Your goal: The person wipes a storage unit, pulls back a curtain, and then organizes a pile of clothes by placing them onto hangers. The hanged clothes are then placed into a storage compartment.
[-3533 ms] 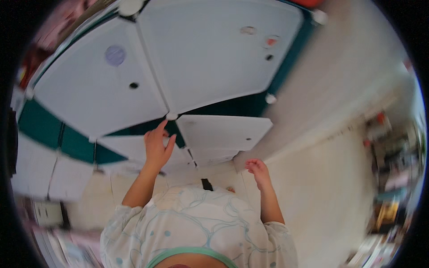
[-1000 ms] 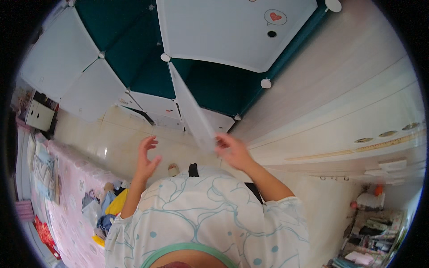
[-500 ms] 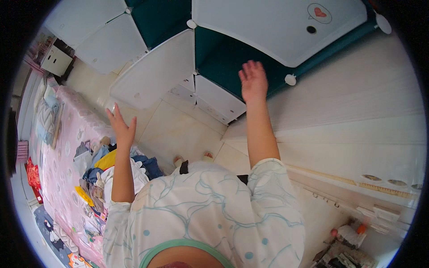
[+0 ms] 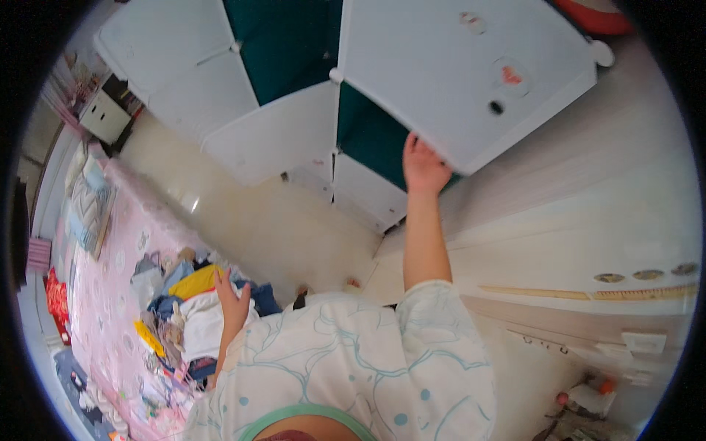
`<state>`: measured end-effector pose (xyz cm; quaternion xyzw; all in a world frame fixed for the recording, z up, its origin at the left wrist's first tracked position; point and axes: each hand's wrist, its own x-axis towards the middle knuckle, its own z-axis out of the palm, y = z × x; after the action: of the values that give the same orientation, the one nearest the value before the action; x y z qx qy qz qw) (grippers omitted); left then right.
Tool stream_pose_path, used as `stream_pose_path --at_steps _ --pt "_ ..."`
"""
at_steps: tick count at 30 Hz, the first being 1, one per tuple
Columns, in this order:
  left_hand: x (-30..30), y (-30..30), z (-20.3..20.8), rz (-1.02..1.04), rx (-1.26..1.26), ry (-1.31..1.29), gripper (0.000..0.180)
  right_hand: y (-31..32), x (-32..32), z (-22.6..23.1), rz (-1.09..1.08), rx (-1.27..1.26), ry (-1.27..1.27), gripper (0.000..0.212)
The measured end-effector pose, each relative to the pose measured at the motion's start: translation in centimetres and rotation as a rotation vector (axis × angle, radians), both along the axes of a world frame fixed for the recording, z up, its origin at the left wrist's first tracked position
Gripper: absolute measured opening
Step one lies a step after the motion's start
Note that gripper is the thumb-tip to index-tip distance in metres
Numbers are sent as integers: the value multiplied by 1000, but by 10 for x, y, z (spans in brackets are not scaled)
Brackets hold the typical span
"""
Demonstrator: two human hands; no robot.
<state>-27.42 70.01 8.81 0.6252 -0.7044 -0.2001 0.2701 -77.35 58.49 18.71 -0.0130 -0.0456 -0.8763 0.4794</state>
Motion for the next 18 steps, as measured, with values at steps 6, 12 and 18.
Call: stream_pose_path --at_steps 6,12,18 --pt "11 2 -7 -38 17 100 62 4 115 -10 529 119 310 34" --pt "16 -6 1 -98 62 111 61 -33 233 50 710 313 1619 39" --pt "43 -2 -18 -116 80 121 60 -55 217 10 -164 264 2213 47"
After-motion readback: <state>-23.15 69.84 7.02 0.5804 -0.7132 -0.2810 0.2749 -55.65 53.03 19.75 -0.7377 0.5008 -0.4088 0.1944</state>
